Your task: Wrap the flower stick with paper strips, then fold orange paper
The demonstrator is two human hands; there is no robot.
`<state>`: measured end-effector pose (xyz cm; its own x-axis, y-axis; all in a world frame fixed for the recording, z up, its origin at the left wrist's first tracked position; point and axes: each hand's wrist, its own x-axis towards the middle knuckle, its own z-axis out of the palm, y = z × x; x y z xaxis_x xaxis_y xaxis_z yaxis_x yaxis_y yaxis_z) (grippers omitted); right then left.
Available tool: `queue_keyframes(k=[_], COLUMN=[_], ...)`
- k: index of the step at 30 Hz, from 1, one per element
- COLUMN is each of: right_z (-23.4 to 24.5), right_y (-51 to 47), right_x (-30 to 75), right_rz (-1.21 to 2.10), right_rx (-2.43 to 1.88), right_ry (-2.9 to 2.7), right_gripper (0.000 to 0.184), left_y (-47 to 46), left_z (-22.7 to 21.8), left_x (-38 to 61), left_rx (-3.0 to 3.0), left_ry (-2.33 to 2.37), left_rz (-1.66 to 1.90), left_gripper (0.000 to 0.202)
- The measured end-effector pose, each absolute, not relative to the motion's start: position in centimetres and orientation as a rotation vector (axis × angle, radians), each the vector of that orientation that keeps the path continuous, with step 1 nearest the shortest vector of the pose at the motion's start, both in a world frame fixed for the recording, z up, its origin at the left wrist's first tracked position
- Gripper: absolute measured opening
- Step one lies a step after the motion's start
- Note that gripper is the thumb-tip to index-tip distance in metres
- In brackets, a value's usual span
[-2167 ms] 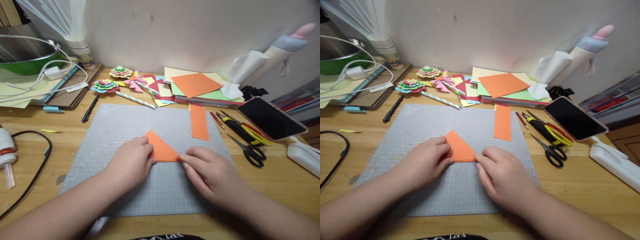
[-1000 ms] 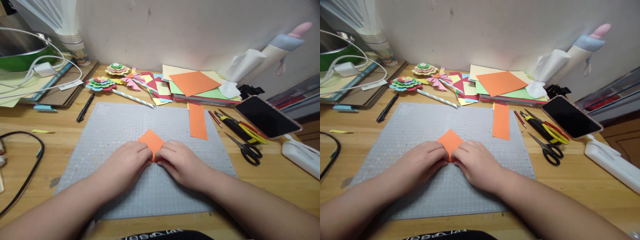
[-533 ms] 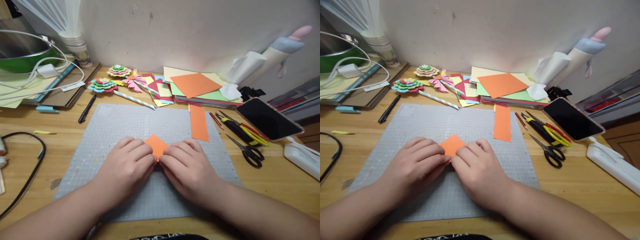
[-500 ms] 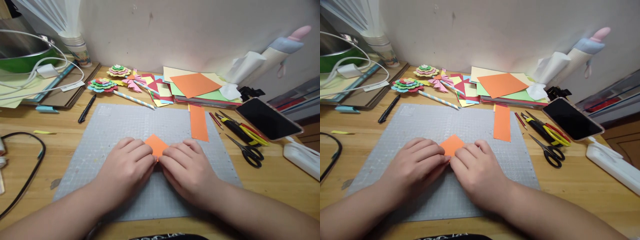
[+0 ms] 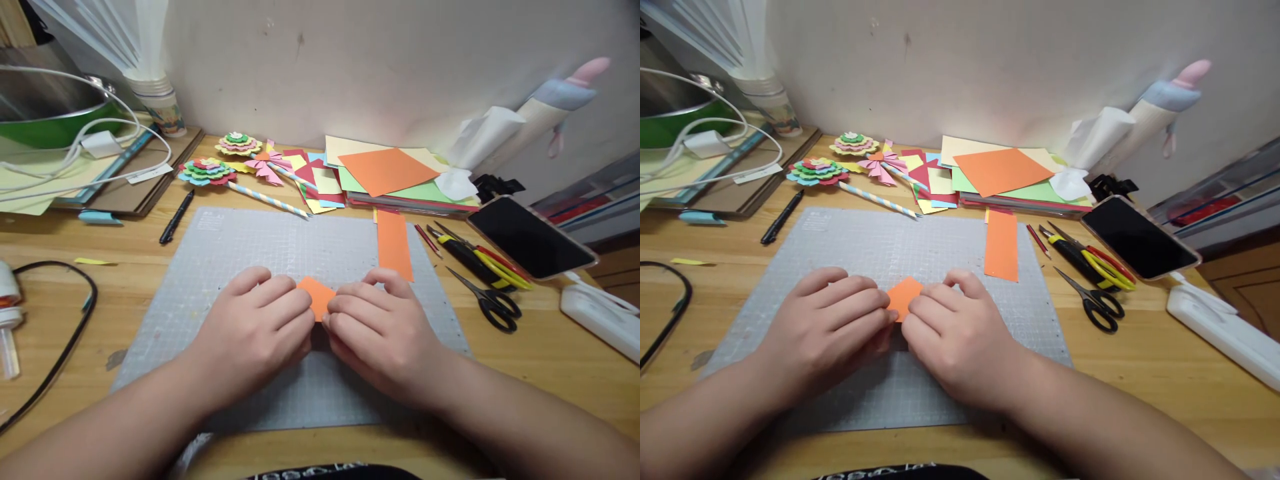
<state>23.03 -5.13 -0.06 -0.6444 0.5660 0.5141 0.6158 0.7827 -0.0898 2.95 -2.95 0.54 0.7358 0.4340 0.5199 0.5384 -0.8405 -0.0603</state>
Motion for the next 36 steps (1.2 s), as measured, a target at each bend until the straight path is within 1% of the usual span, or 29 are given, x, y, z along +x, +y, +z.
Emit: queue_keyframes(k=[9, 15, 19, 23, 27, 29, 30, 32, 36], right_z=[0.3, 1.1, 1.5, 1.8, 1.3, 0.8, 0.5, -0.1, -0.6], right_y=[-4.8, -4.1, -3.4, -2.5, -2.2, -2.5, -2.7, -3.2, -3.9], right_x=[23.7, 24.9, 26.1, 27.4, 27.7, 27.2, 26.7, 25.8, 24.4], right_rz=[-0.144, -0.124, -0.126, -0.148, -0.22, -0.245, -0.259, -0.274, -0.248], right_rx=[-0.878, -0.978, -0.995, -1.013, -1.006, -0.961, -0.935, -0.892, -0.871], right_ry=[-2.48, -2.453, -2.451, -2.419, -2.329, -2.319, -2.318, -2.316, -2.316], right_gripper=[0.021, 0.019, 0.018, 0.014, 0.013, 0.013, 0.013, 0.013, 0.011], left_y=[-2.8, -1.8, -1.2, -0.3, 0.0, -0.7, -1.1, -2.1, -3.3], left_z=[0.3, 0.4, 0.7, 1.1, 1.3, 1.2, 1.1, 0.9, 0.5], left_x=[3.1, 2.0, 0.8, -1.3, -1.9, -0.9, -0.2, 1.2, 2.5], left_rx=[-2.717, -2.628, -2.558, -2.454, -2.305, -2.309, -2.372, -2.477, -2.632], left_ry=[-0.759, -0.859, -0.914, -1.087, -1.273, -1.255, -1.279, -1.159, -0.958], left_rz=[-0.738, -0.761, -0.778, -0.746, -0.885, -1.056, -1.046, -1.011, -0.889], left_gripper=[0.022, 0.016, 0.017, 0.016, 0.008, 0.007, 0.011, 0.023, 0.015])
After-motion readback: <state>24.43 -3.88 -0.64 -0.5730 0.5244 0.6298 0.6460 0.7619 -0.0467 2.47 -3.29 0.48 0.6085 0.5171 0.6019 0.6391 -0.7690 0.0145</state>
